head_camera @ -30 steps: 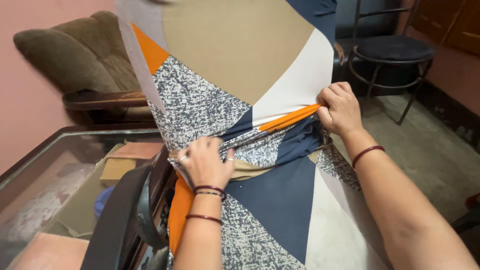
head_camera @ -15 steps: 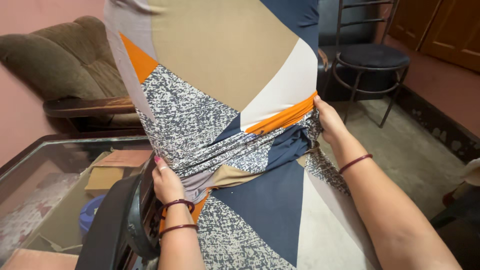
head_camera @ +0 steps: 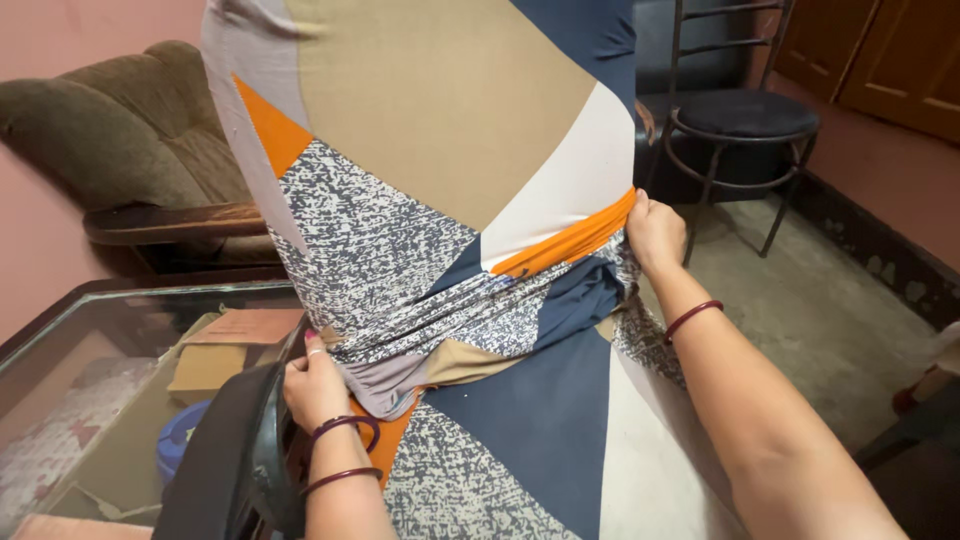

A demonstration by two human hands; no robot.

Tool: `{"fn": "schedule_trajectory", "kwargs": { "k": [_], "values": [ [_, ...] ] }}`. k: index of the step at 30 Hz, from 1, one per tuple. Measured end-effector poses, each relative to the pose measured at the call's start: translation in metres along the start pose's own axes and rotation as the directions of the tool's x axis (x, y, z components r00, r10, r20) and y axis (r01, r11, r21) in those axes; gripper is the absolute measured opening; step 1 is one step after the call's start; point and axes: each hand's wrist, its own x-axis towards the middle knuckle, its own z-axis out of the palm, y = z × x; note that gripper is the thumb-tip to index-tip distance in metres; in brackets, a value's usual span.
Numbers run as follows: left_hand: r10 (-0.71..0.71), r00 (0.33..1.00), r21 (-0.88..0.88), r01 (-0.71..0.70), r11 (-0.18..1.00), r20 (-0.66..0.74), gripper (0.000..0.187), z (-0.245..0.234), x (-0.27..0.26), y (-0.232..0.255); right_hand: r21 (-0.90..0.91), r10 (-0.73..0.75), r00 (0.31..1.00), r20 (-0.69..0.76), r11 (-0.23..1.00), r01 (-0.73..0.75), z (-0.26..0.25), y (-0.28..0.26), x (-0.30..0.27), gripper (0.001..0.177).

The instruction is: The person organizes a desk drawer by moving various items from the desk surface into the drawer, including a wallet, papers, and small containers. The person then closes the drawer and adjusts a patterned fabric cover on a nearby chair.

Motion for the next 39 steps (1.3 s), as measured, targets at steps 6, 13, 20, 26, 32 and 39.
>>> {"fn": "schedule_trajectory", "kwargs": {
  "k": [6,13,20,26,32,39],
  "values": [
    [0.010,0.988,0.168,-0.035,0.985,0.152,0.069,-0.016,-0.012,0.017,-0.519,0.140,0.926,0.350,0.852,0.067,0.001,0.066,-0.023,0.043],
    [0.054,0.974,0.311,-0.123,0.943,0.221,0.072,-0.020,-0.013,0.021,-0.713,0.383,0.659,0.647,0.610,0.345,-0.020,0.083,-0.016,0.040],
    [-0.056,0.967,-0.516,0.182,0.837,0.250,0.033,0.004,0.007,-0.006,0.524,-0.085,0.818,0.568,0.804,-0.281,-0.018,0.044,-0.018,0.039],
    [-0.092,0.930,-0.721,0.335,0.607,0.355,0.019,0.010,0.012,-0.001,0.305,-0.269,0.941,0.207,0.931,0.199,-0.035,0.026,-0.038,0.029],
    [-0.075,0.915,-0.804,0.385,0.453,0.397,0.021,0.005,0.006,0.005,0.174,-0.250,0.966,-0.063,0.951,0.257,-0.033,0.020,-0.053,0.022],
    [-0.129,0.947,-0.806,0.318,0.499,0.294,0.010,0.013,0.012,-0.007,0.838,0.034,0.992,-0.122,0.539,0.084,0.025,0.031,-0.033,0.016]
  ]
}}
